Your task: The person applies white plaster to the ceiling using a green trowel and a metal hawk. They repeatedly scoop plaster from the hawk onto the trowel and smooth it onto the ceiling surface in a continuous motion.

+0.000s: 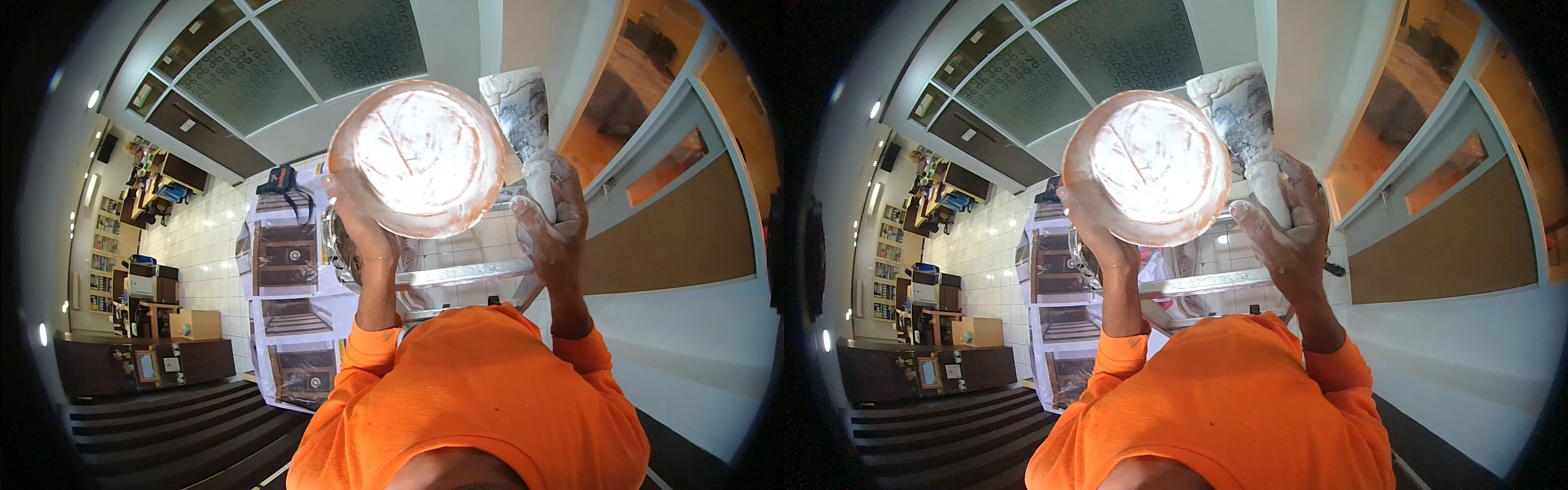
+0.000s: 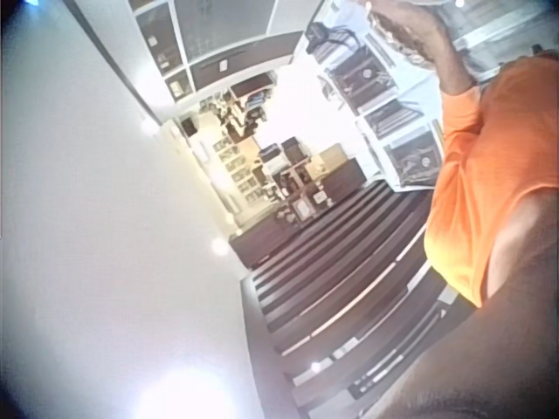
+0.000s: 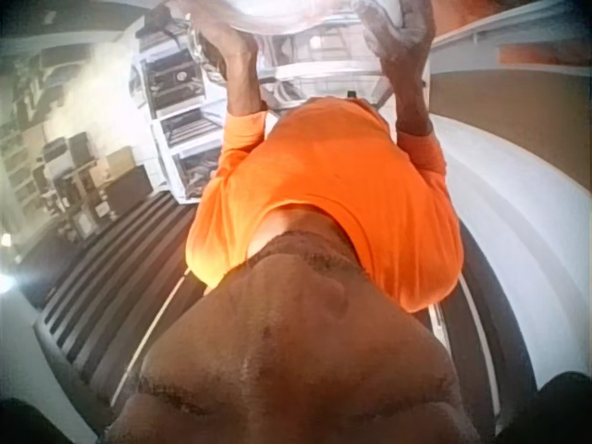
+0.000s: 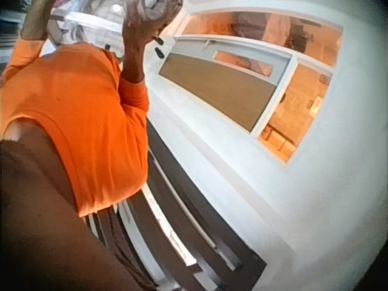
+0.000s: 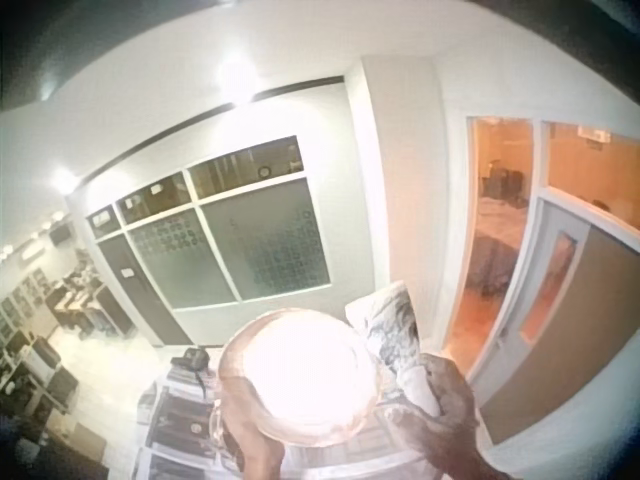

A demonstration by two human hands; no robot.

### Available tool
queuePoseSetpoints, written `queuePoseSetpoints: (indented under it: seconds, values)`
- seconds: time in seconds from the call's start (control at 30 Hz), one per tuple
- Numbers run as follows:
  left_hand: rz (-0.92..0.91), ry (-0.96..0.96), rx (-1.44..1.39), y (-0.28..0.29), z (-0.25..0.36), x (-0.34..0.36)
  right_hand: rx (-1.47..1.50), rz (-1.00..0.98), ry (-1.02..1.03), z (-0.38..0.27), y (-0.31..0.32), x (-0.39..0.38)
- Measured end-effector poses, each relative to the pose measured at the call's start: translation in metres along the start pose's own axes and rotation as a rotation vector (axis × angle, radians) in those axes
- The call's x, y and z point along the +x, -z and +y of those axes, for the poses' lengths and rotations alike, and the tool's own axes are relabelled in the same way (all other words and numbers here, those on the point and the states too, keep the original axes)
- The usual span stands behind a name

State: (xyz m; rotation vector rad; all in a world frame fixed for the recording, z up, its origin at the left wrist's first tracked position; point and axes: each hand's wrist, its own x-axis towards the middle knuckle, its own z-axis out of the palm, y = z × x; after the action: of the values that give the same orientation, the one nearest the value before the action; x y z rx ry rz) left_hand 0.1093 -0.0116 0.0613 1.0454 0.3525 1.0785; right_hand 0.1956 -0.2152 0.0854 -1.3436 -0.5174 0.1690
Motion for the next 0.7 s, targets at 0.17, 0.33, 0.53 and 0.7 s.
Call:
queuePoseSetpoints:
  seconds: [0.17,0.33,0.53,0.7]
  values:
    - [-0.118,0.17,0.13,0.015,-0.006,-0.008,-0.071,0.037,0.111,0.014,-0.008,-0.004]
    - [-0.151,0.205,0.425,0.02,0.013,-0.004,-0.099,0.07,0.079,0.019,-0.009,-0.012]
    - [-0.072,-0.069,0.625,0.024,0.029,0.02,-0.04,0.093,-0.009,0.025,-0.005,-0.018]
    - [0.192,-0.588,0.906,-0.004,0.044,0.038,-0.07,0.051,-0.128,0.025,0.002,-0.021]
